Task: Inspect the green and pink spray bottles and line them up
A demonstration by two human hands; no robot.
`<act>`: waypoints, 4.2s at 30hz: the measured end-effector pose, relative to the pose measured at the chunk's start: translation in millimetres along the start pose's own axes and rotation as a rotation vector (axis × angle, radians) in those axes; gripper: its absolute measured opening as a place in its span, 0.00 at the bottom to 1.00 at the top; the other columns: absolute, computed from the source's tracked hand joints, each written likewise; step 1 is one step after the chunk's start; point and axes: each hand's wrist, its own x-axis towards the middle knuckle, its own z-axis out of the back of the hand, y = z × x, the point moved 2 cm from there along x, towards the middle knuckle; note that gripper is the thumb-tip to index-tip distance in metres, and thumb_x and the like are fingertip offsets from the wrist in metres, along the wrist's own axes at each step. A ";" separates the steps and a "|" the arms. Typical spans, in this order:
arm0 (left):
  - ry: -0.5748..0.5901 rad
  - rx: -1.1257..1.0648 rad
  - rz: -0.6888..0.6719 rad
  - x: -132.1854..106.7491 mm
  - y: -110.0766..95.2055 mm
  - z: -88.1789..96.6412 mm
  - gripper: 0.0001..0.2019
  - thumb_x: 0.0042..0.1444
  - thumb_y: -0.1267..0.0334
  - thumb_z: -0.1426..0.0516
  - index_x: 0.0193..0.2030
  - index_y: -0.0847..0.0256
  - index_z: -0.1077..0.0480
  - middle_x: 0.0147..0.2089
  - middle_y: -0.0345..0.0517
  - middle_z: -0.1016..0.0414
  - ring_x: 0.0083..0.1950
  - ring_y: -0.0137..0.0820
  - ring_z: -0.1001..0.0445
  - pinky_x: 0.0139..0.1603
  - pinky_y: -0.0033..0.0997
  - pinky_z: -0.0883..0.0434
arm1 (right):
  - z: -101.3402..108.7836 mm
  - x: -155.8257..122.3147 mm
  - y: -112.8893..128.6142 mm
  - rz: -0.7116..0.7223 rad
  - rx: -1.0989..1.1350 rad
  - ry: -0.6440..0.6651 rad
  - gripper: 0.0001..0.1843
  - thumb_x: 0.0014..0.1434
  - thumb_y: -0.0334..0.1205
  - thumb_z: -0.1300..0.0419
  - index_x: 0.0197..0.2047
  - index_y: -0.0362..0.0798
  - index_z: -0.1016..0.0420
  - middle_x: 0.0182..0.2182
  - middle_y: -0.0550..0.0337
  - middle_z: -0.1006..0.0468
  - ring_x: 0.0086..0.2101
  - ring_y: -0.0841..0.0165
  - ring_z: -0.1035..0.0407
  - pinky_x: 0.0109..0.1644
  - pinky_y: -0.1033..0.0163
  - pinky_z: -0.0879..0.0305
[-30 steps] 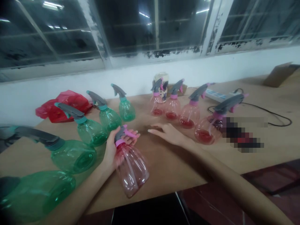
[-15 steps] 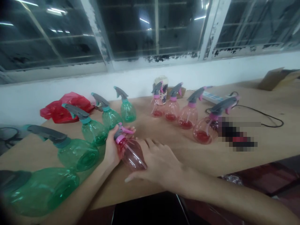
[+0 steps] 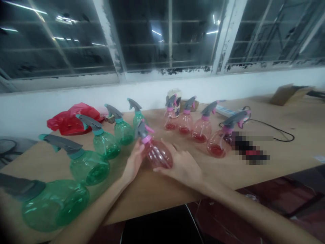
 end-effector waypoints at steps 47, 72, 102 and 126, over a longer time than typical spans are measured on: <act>-0.106 0.803 -0.353 -9.0 19.3 2.8 0.10 0.54 0.62 0.41 0.42 0.57 0.35 0.38 0.45 0.30 0.37 0.32 0.30 0.35 0.31 0.33 | 5.2 144.7 -43.1 -0.534 -0.083 -0.295 0.31 0.60 0.55 0.47 0.56 0.37 0.40 0.47 0.34 0.25 0.49 0.49 0.29 0.49 0.50 0.35; -0.048 0.867 -0.348 -6.5 27.8 5.5 0.10 0.55 0.64 0.43 0.43 0.58 0.36 0.37 0.43 0.30 0.34 0.29 0.29 0.33 0.31 0.30 | 16.5 165.3 -86.2 -0.543 -0.174 -0.306 0.25 0.61 0.47 0.46 0.56 0.41 0.33 0.44 0.39 0.22 0.46 0.50 0.27 0.47 0.52 0.34; -0.207 0.784 -0.372 -9.8 5.4 4.7 0.12 0.60 0.54 0.46 0.45 0.58 0.36 0.43 0.47 0.30 0.43 0.34 0.29 0.45 0.36 0.31 | 29.2 81.7 -17.2 -0.189 -0.148 -0.289 0.22 0.57 0.58 0.46 0.43 0.49 0.26 0.25 0.59 0.24 0.26 0.64 0.31 0.29 0.64 0.44; 0.045 0.746 -0.420 -19.7 -4.4 -5.5 0.14 0.58 0.55 0.44 0.47 0.59 0.28 0.48 0.50 0.23 0.51 0.40 0.26 0.54 0.41 0.32 | 49.9 -78.6 -74.5 -0.250 0.149 -0.355 0.20 0.57 0.57 0.42 0.42 0.50 0.30 0.27 0.59 0.25 0.27 0.65 0.30 0.30 0.61 0.35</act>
